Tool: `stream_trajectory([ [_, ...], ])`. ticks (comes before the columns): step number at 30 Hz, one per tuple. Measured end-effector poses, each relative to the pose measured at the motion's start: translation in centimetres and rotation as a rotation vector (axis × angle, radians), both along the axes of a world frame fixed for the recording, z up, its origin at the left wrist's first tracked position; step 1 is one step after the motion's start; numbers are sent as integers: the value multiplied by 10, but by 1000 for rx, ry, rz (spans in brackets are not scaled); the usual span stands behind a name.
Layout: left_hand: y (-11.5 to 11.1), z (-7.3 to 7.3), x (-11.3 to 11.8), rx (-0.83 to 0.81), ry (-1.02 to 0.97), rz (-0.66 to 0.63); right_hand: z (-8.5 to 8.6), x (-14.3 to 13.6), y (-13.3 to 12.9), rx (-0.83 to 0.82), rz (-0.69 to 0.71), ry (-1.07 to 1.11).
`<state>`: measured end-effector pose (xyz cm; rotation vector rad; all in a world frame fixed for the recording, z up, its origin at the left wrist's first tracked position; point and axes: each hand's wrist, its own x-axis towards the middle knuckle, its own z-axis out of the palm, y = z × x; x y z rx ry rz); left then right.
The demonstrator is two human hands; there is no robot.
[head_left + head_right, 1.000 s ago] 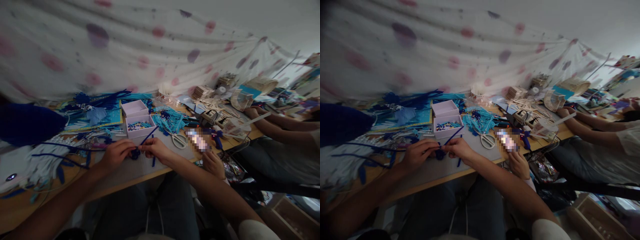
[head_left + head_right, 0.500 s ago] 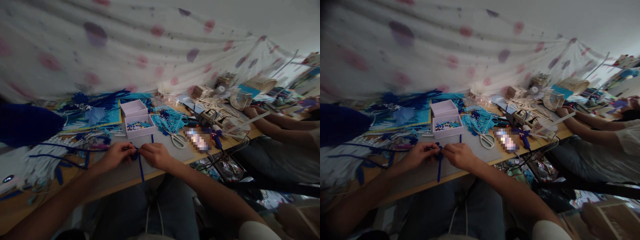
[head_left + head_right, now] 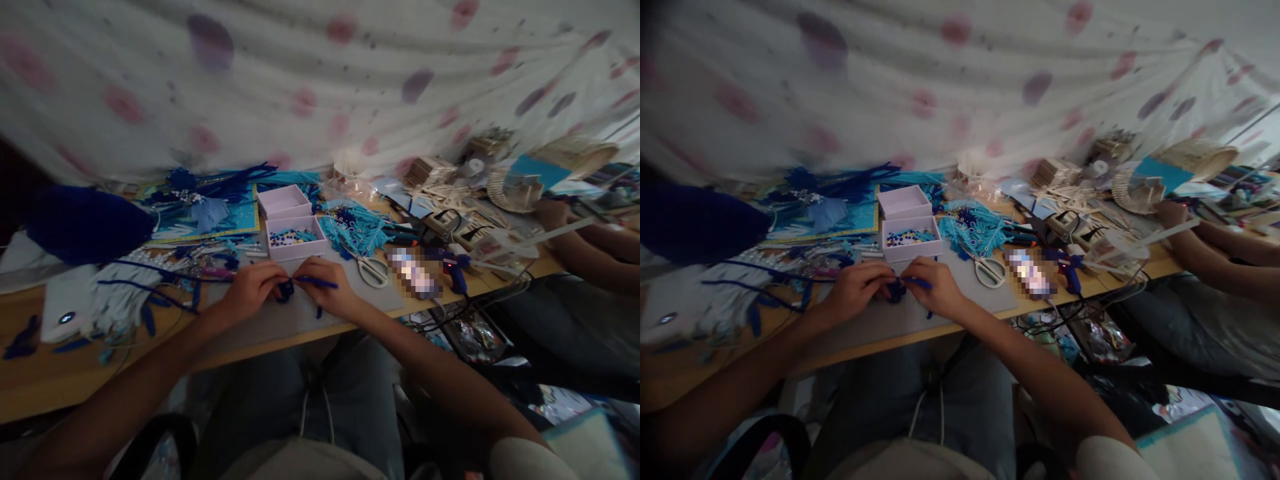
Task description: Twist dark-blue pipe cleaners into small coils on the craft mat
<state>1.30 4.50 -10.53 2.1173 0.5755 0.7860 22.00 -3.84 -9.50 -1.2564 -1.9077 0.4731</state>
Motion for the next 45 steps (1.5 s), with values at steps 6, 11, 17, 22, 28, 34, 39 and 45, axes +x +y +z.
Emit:
stream_trajectory([
  [6, 0, 6, 3, -458, 176, -12, 0, 7, -2, 257, 140, -396],
  [11, -2, 0, -2, 384, -82, 57, 8, -9, 6, -399, -177, 475],
  [17, 0, -11, -5, 729, -63, 62, 15, -14, 10, -831, -56, 863],
  [22, -3, -6, 1, 325, -44, 21, 8, -8, 3, -182, -87, 150],
  [28, -4, 5, 7, -496, 170, -108, 2, 13, -10, 602, 210, -745],
  [34, -5, 1, 5, 95, -9, -12, -1, -7, -5, -145, -182, 106],
  [39, -2, -11, 3, 631, -96, -17, 4, -16, 3, -730, -123, 762],
  [45, -7, -1, 7, 146, 46, 8, -1, -6, -6, 2, -128, -69],
])
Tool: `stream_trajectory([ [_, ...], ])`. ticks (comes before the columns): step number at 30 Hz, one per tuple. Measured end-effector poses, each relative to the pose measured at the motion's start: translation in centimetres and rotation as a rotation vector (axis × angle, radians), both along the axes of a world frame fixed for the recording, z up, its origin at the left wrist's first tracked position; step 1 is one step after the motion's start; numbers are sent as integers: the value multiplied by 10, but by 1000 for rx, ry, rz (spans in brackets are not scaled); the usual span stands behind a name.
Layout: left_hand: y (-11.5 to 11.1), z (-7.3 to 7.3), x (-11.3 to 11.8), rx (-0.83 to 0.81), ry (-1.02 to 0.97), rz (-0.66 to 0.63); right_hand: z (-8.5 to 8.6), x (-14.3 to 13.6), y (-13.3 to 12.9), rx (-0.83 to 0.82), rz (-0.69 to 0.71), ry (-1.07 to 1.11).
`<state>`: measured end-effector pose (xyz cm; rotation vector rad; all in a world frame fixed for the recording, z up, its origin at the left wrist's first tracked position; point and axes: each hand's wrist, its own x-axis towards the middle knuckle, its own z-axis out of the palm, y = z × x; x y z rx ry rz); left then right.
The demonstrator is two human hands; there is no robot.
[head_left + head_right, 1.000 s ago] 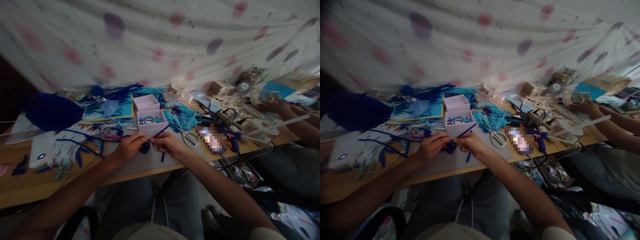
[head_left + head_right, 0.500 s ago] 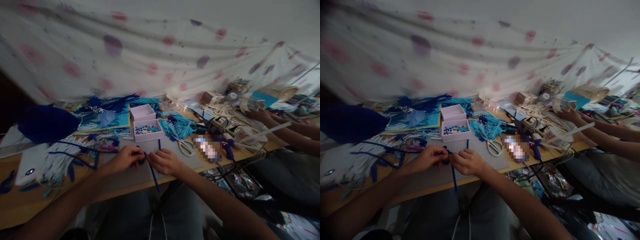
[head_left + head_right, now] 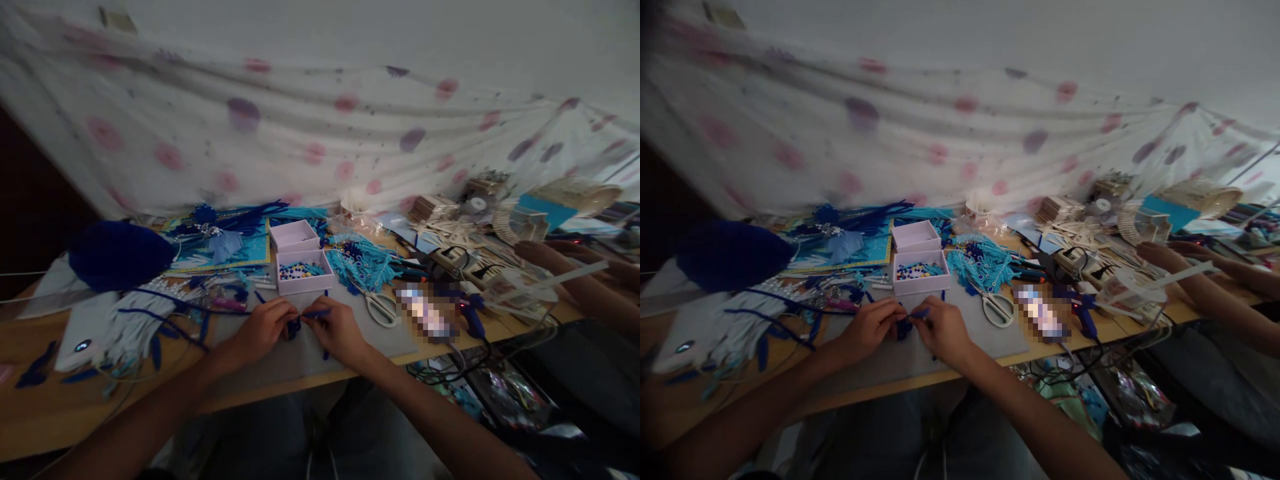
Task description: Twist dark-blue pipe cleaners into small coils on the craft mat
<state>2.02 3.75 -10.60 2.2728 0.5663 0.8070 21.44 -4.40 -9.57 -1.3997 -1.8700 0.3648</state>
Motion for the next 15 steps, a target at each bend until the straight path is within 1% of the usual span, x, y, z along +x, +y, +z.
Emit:
stream_trajectory([
  [2, 1, 5, 1, -345, 77, -28, 1, 6, -5, 327, 167, -418],
  [3, 2, 6, 1, -515, 119, -60, 1, 8, -8, 459, 248, -568],
  [4, 3, 7, 2, -658, 153, -90, 1, 9, -9, 561, 303, -661],
  [5, 4, 7, 2, -759, 172, -108, 0, 9, -11, 617, 322, -689],
  [6, 4, 6, 2, -812, 172, -111, -1, 8, -11, 613, 306, -655],
  [7, 4, 5, 2, -818, 144, -95, -3, 6, -11, 549, 257, -556],
  [8, 3, 3, 3, -792, 101, -71, -4, 4, -9, 438, 175, -397],
  [9, 2, 1, 2, -724, 41, -39, -5, 1, -7, 285, 77, -192],
  [10, 2, -1, 2, -604, -25, -12, -5, -1, -5, 107, -13, 35],
  [11, 1, -3, 1, -437, -69, -4, -5, -4, -2, -81, -83, 262],
  [12, 2, -6, -1, -249, -87, -14, -4, -6, 1, -261, -120, 465],
  [13, 3, -8, -3, -70, -85, -36, -3, -8, 2, -418, -125, 629],
  [14, 3, -10, -5, 85, -64, -65, -2, -10, 4, -537, -110, 749],
  [15, 4, -12, -7, 201, -35, -92, -1, -10, 4, -610, -89, 821],
])
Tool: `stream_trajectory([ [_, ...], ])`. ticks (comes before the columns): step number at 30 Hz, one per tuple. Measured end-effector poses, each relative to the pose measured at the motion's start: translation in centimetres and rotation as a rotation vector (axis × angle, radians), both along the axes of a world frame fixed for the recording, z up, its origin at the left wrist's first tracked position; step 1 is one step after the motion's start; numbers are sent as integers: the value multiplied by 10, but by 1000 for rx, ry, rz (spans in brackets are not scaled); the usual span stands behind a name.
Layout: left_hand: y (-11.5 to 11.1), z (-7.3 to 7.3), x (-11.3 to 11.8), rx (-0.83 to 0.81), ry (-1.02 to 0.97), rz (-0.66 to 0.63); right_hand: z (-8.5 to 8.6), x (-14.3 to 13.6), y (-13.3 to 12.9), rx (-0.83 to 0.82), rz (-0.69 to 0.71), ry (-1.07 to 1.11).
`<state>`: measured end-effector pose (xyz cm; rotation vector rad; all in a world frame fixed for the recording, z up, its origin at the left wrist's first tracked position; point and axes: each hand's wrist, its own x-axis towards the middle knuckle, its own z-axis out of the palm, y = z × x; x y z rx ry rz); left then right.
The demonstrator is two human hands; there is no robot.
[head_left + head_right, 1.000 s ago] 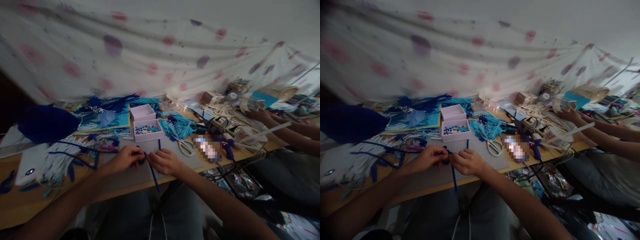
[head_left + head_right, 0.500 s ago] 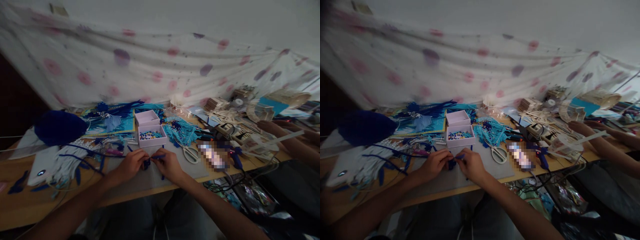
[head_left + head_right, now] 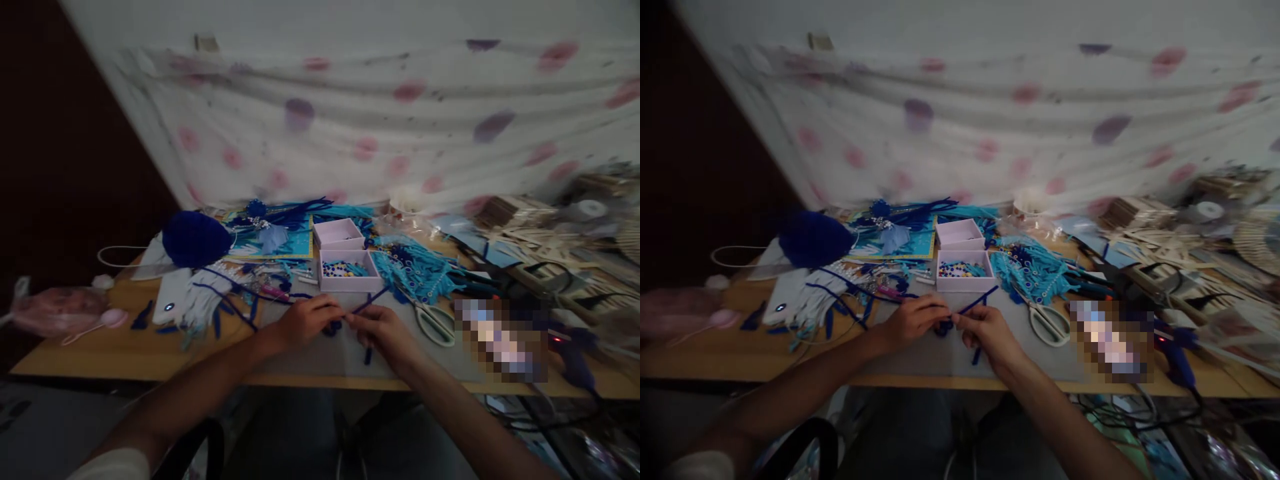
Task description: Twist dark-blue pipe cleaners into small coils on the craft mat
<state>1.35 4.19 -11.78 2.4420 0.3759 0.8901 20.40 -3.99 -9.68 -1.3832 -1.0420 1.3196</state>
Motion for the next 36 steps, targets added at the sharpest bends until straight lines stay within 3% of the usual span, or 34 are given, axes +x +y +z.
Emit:
stream_trajectory([
  [2, 1, 0, -2, 89, 52, -25, 1, 1, -1, 21, 7, -15],
  [4, 0, 4, 0, -13, 66, -1, 2, 6, -4, 225, 9, -277],
  [8, 0, 17, 8, -613, 143, 48, 2, 25, -10, 990, 274, -1067],
  [10, 1, 21, 10, -821, 266, -2, -1, 30, -13, 1253, 388, -1258],
  [11, 2, 23, 11, -854, 305, -17, -2, 31, -13, 1289, 384, -1268],
  [12, 2, 23, 11, -835, 310, -15, -3, 29, -13, 1246, 344, -1224],
  [14, 0, 20, 9, -633, 232, 23, -4, 22, -12, 965, 187, -1003],
  [16, -2, 15, 6, -273, 133, 55, -2, 14, -9, 558, 30, -660],
  [18, -5, 8, 3, 71, 111, 43, 2, 7, -5, 213, -42, -296],
  [20, -6, 0, 0, 273, 133, 38, 4, 3, -3, 21, -38, -27],
  [22, -8, -5, 0, 351, 161, 53, 4, 2, -2, -47, -22, 90],
  [24, -9, -6, 2, 329, 191, 50, 1, 3, -4, -28, -3, 16],
  [26, -9, -3, 5, 210, 204, 29, -1, 8, -7, 138, 10, -260],
  [30, -5, 14, 13, -163, 171, 9, -3, 27, -16, 866, 199, -1031],
  [32, -4, 20, 15, -312, 199, -15, -4, 35, -20, 1154, 310, -1262],
  [34, -5, 21, 16, -324, 227, -3, -6, 36, -21, 1218, 298, -1299],
  [36, -8, 18, 16, -165, 225, 54, -7, 30, -19, 1029, 154, -1121],
])
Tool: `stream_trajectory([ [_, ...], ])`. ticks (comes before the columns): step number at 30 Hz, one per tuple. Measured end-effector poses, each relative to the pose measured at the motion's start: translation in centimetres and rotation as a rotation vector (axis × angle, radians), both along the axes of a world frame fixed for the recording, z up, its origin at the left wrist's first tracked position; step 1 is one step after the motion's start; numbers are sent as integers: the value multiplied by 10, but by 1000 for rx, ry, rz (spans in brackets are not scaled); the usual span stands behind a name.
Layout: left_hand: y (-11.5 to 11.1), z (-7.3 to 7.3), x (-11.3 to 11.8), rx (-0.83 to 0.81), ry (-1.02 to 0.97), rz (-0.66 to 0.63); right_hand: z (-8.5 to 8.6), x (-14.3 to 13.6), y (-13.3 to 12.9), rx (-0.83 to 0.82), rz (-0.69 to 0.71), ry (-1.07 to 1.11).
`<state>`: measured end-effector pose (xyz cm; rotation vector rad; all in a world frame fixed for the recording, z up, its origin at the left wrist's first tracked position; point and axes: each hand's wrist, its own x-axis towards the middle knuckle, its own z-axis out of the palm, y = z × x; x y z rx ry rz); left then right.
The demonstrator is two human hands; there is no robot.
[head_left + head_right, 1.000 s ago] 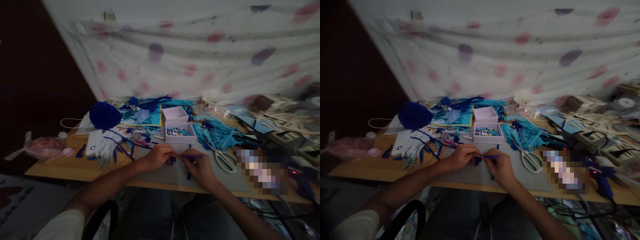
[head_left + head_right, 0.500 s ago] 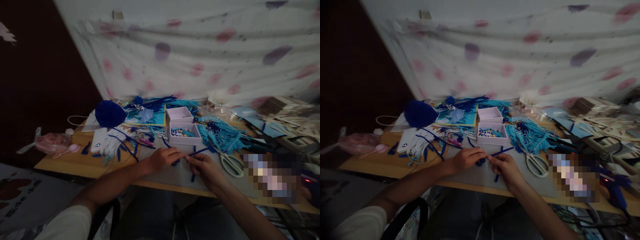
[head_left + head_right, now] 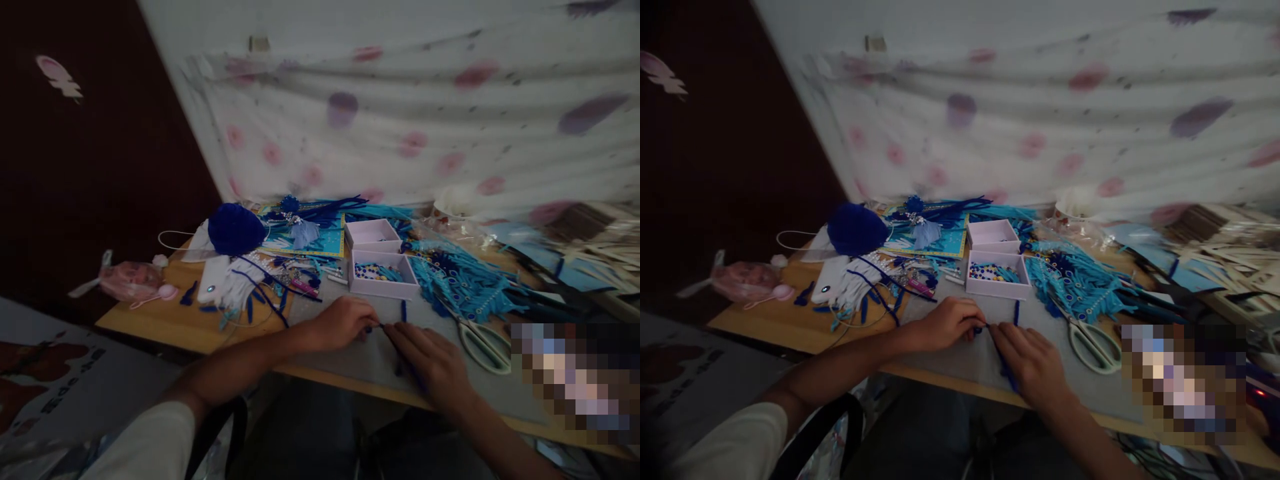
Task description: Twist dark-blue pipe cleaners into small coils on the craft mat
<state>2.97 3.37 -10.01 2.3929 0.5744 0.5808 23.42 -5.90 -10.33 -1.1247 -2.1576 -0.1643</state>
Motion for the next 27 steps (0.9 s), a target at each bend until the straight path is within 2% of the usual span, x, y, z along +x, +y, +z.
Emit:
stream_trajectory([
  [3, -6, -9, -2, 324, -16, 56, 3, -12, 8, -441, -207, 601],
  [5, -8, -14, -5, 447, -31, 66, 6, -17, 15, -784, -229, 919],
  [7, -7, -18, -9, 514, -31, 52, 8, -18, 20, -1031, -198, 1085],
  [9, -4, -20, -11, 548, 17, 22, 8, -17, 23, -1097, -199, 1118],
  [12, -2, -18, -10, 517, 98, -16, 7, -15, 23, -952, -246, 947],
  [14, -2, -12, -7, 378, 70, 4, 9, -13, 21, -715, -213, 702],
  [16, -3, -5, -4, 110, -21, 67, 13, -9, 16, -364, -102, 371],
  [18, -2, 3, -1, -251, -97, 87, 18, -3, 9, 15, 43, 9],
  [20, 1, 9, -1, -610, -92, 20, 20, 1, 1, 293, 150, -251],
  [21, 3, 11, -1, -752, -67, -30, 19, 2, -1, 365, 180, -309],
  [22, 4, 12, -1, -852, -37, -72, 17, 1, -3, 386, 185, -306],
  [24, 5, 10, -3, -901, -7, -79, 13, -4, -4, 259, 127, -130],
  [25, 5, 8, -3, -831, -29, -40, 11, -7, -2, 121, 60, 31],
  [27, 3, 2, -5, -514, -107, 32, 8, -15, 2, -235, -112, 441],
])
